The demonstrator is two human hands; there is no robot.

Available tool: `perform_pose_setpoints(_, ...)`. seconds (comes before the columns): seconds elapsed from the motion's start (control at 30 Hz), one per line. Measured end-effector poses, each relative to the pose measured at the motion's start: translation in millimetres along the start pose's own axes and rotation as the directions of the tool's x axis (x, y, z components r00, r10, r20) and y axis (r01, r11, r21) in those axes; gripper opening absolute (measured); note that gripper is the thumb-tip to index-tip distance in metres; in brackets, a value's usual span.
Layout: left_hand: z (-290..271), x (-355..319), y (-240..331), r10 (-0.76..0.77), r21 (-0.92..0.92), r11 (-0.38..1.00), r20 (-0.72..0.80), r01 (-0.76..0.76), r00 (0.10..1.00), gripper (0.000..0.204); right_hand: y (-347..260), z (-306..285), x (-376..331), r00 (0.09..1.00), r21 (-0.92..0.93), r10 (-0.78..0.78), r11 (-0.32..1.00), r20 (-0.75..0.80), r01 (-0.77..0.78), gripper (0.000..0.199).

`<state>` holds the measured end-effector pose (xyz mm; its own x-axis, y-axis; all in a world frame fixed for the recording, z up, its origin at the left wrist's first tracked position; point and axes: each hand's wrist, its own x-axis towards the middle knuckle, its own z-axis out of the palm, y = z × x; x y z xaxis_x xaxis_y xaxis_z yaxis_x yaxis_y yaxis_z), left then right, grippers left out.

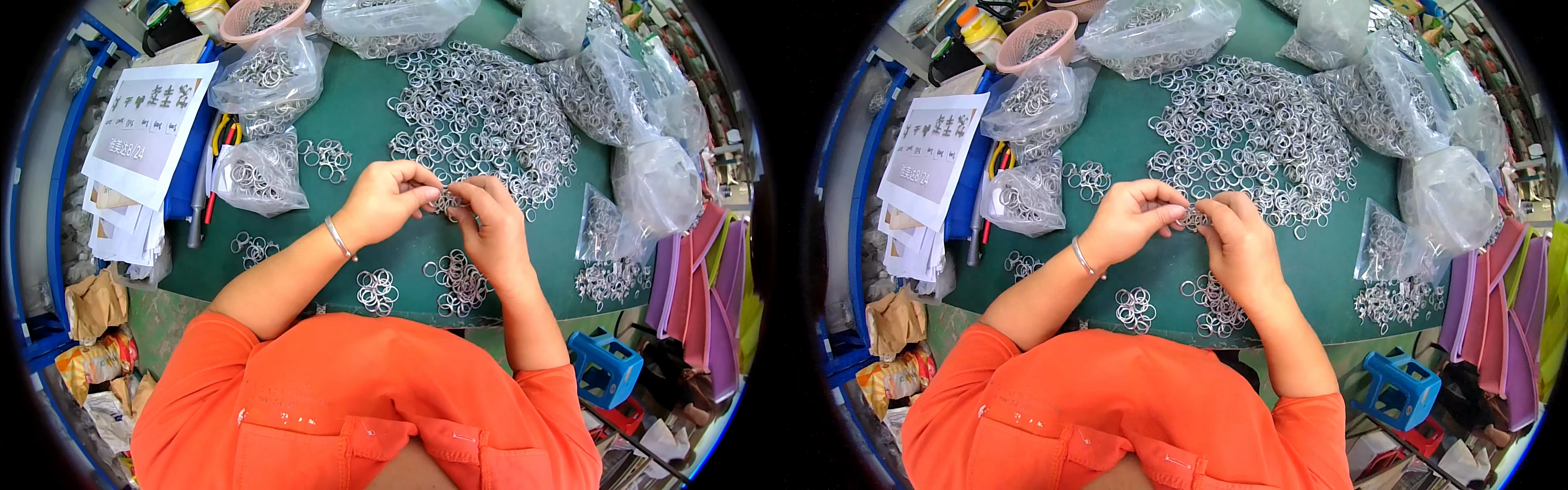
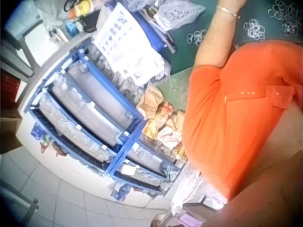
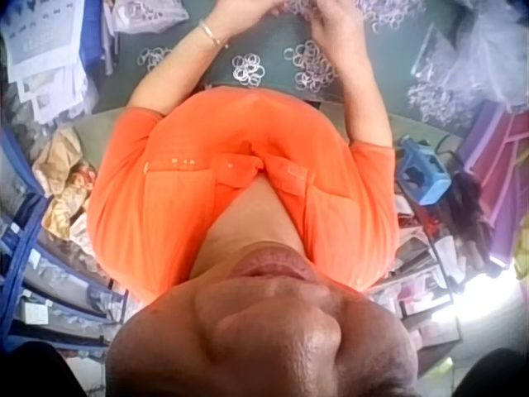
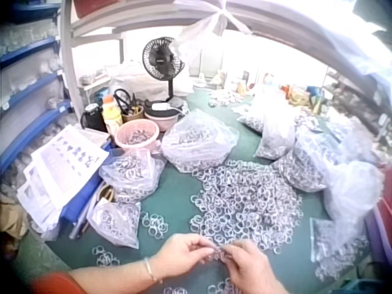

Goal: The person picks up metal rings from a large pile on a green table, handles them one at a time, and places them in a separate pile on the same surface.

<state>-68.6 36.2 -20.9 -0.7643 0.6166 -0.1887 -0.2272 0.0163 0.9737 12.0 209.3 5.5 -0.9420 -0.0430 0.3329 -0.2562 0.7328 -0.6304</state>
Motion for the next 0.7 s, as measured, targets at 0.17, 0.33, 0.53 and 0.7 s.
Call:
perform_pose_setpoints(0.17, 3, -1, -1, 0.022, 0.018, 1.0, -0.046, -0.021, 0.999, 0.012, -4, 1, -1, 0.995, -0.105, -0.095, 0.99, -0.023, 0.092, 0.029)
perform_pose_setpoints(0.33, 6, -3, -4, 0.184, 0.218, 0.961, -0.053, -0.168, 0.982, 0.011, -9, 1, -2, 0.993, 0.134, 0.12, 0.984, -0.015, -0.116, 0.029)
perform_pose_setpoints(0.53, 11, -8, -1, 0.442, 0.422, 0.818, -0.028, -0.391, 0.896, 0.013, -7, 3, -5, 0.995, 0.058, 0.092, 0.994, -0.031, -0.09, 0.029)
perform_pose_setpoints(0.7, 0, -7, -1, 0.512, 0.632, 0.673, -0.024, -0.384, 0.859, 0.014, 13, 6, -7, 0.946, 0.368, 0.323, 0.878, 0.017, -0.306, 0.034)
